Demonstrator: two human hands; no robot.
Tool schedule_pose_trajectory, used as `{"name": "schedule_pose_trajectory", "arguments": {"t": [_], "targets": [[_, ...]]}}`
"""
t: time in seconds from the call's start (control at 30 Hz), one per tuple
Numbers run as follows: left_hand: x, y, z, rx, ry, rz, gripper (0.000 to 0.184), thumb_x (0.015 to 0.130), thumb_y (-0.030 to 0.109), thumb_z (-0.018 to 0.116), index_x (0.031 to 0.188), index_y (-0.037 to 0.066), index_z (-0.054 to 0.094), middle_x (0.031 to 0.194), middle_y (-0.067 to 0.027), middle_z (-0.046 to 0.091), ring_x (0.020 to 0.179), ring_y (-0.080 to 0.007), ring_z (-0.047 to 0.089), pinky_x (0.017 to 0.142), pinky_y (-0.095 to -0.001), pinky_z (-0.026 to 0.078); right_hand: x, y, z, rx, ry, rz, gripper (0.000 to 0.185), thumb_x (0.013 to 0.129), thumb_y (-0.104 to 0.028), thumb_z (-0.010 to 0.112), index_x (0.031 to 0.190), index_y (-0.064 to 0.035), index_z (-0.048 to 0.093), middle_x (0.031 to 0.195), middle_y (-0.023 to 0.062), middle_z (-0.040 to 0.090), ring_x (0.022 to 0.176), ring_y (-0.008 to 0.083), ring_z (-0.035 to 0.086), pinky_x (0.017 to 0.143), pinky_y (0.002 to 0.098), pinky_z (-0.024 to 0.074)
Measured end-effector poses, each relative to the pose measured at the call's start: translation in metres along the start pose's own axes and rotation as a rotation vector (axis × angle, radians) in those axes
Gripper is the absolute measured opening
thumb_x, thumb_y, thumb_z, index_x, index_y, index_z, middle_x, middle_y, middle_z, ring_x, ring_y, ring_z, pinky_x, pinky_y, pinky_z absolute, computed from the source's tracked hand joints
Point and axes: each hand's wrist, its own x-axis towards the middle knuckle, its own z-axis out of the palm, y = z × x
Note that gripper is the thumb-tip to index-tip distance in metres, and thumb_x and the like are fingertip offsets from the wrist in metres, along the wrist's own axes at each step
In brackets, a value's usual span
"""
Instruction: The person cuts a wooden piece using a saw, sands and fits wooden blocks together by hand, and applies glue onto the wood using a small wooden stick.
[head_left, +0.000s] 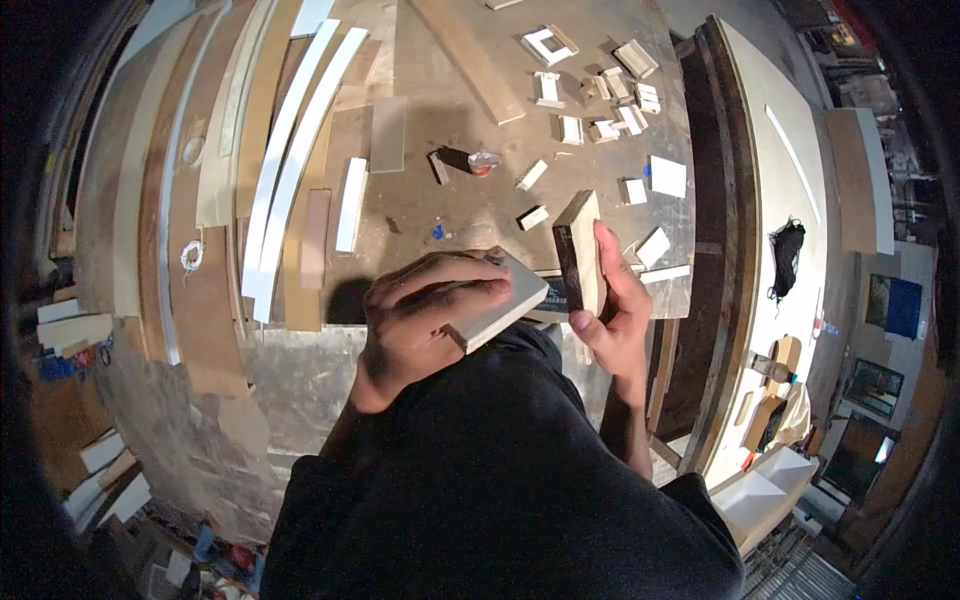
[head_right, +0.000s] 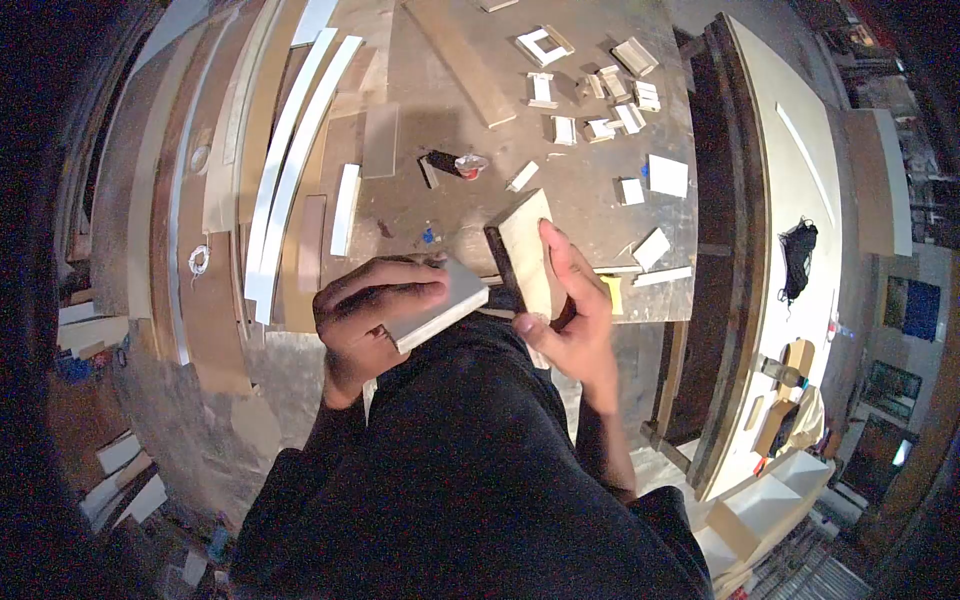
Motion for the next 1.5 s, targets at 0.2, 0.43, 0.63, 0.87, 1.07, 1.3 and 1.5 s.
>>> {"name": "schedule_pose_trajectory", "arguments": {"t": [0.2, 0.43, 0.63, 0.87, 1.07, 1.3, 1.5], "targets": [[-0.012, 0.002, 0.002, -0.204, 0.067, -0.275, 0.042, 0.068, -0.005, 0.082, 0.106, 0.003, 0.065, 0.099, -0.009, 0.073, 0.091, -0.0211, 0.073, 0.081, -0.0323, 0.058, -0.011, -0.004, 0.011, -0.036, -0.049, -0.13, 0.091, 0.072, -0.027, 0.081, 0.152, -0.0117, 0.042, 0.149, 0.0243, 0.047, 0.137, 0.0381, 0.047, 0.113, 0.0462, 0.0338], [-0.012, -0.006, 0.004, -0.706, 0.137, -0.457, 0.058, 0.068, 0.003, 0.091, 0.113, -0.002, 0.054, 0.093, -0.0143, 0.072, 0.093, -0.0194, 0.072, 0.08, -0.0298, 0.059, -0.012, -0.009, 0.017, -0.028, -0.07, -0.139, 0.092, 0.071, -0.028, 0.082, 0.151, -0.0049, 0.041, 0.147, 0.0252, 0.049, 0.131, 0.0374, 0.051, 0.11, 0.0449, 0.037], [-0.016, -0.017, 0.011, -0.62, 0.081, -0.252, 0.047, 0.071, 0.014, 0.09, 0.109, 0.003, 0.065, 0.095, -0.0085, 0.071, 0.093, -0.0168, 0.065, 0.081, -0.0327, 0.052, -0.009, -0.006, 0.023, -0.072, -0.086, -0.209, 0.093, 0.071, -0.03, 0.084, 0.149, 0.0004, 0.042, 0.143, 0.0253, 0.052, 0.124, 0.0349, 0.056, 0.105, 0.0421, 0.0415], [-0.009, -0.005, -0.006, -0.6, 0.042, -0.546, 0.043, 0.079, 0.012, 0.076, 0.114, -0.002, 0.057, 0.1, -0.0087, 0.066, 0.092, -0.0156, 0.063, 0.083, -0.0298, 0.051, -0.001, -0.006, 0.022, -0.1, -0.037, -0.283, 0.091, 0.072, -0.031, 0.084, 0.15, -0.0043, 0.044, 0.14, 0.0248, 0.055, 0.113, 0.0337, 0.059, 0.098, 0.0426, 0.0454], [-0.03, -0.025, -0.004, -0.41, -0.075, -0.593, 0.038, 0.078, 0.01, 0.072, 0.112, 0.0, 0.057, 0.095, -0.0074, 0.065, 0.091, -0.0146, 0.062, 0.082, -0.0307, 0.05, 0.016, -0.017, 0.021, -0.133, -0.028, -0.325, 0.089, 0.068, -0.028, 0.085, 0.145, -0.0022, 0.05, 0.128, 0.0218, 0.062, 0.101, 0.0303, 0.061, 0.091, 0.0394, 0.048], [-0.007, -0.016, -0.003, -0.311, -0.355, -0.374, 0.038, 0.071, 0.007, 0.071, 0.105, -0.004, 0.058, 0.074, -0.0169, 0.062, 0.067, -0.0284, 0.065, 0.07, -0.034, 0.054, 0.041, -0.039, 0.025, -0.187, -0.353, -0.096, 0.083, 0.062, -0.023, 0.082, 0.137, 0.0016, 0.057, 0.095, 0.0143, 0.058, 0.078, 0.0249, 0.056, 0.072, 0.0335, 0.0473], [-0.024, -0.029, -0.004, -0.363, -0.221, -0.678, 0.04, 0.068, 0.011, 0.075, 0.102, -0.005, 0.06, 0.086, -0.0182, 0.064, 0.084, -0.0316, 0.066, 0.083, -0.0391, 0.051, 0.046, -0.043, -0.009, -0.235, -0.515, -0.01, 0.081, 0.064, -0.02, 0.079, 0.138, 0.0018, 0.056, 0.094, 0.0154, 0.057, 0.078, 0.027, 0.055, 0.073, 0.0357, 0.047]]}}
